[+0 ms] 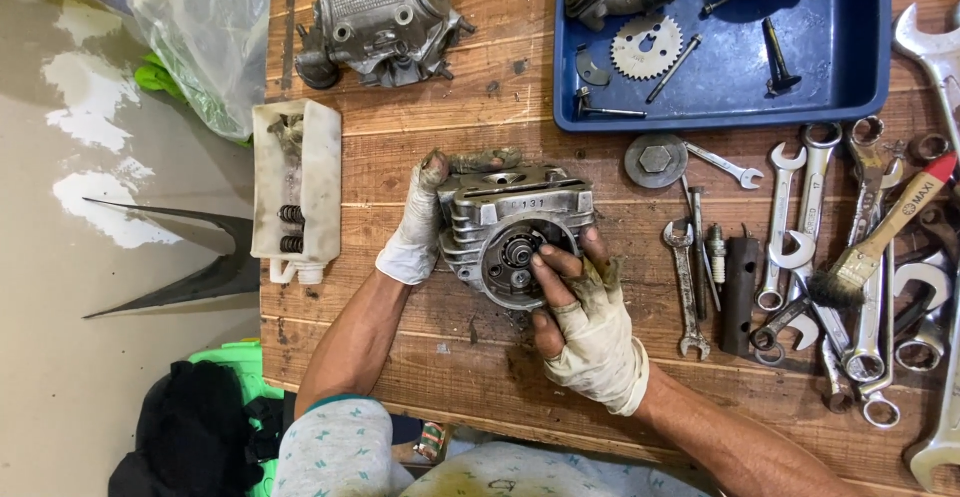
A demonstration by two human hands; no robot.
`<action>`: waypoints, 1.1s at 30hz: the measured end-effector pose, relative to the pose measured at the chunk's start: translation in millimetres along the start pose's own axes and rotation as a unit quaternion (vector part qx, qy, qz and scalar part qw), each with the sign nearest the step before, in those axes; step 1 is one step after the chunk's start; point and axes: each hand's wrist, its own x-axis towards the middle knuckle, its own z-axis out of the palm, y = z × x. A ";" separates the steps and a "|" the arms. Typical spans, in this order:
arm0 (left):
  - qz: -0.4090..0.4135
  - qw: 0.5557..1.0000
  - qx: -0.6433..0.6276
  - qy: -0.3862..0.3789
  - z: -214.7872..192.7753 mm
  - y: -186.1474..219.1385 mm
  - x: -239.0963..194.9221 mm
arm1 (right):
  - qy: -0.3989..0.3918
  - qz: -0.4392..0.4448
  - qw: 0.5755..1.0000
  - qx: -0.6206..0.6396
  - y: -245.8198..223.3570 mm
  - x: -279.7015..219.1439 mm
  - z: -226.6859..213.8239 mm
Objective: Disassembling a motorcycle engine cylinder head to remove rocker arm shafts and other internal components for inspection or repair.
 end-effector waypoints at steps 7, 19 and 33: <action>-0.043 0.998 0.043 -0.020 -31.7 4.7 16.7 | -0.090 0.008 0.996 0.016 -0.6 -4.5 -13.3; -0.175 0.978 -0.088 -0.066 -2.1 14.0 15.9 | -0.040 -0.019 0.997 0.055 6.0 -5.6 -2.6; -0.214 0.975 -0.048 -0.045 9.9 -31.0 62.7 | -0.076 -0.003 0.994 0.081 5.5 -3.8 -11.3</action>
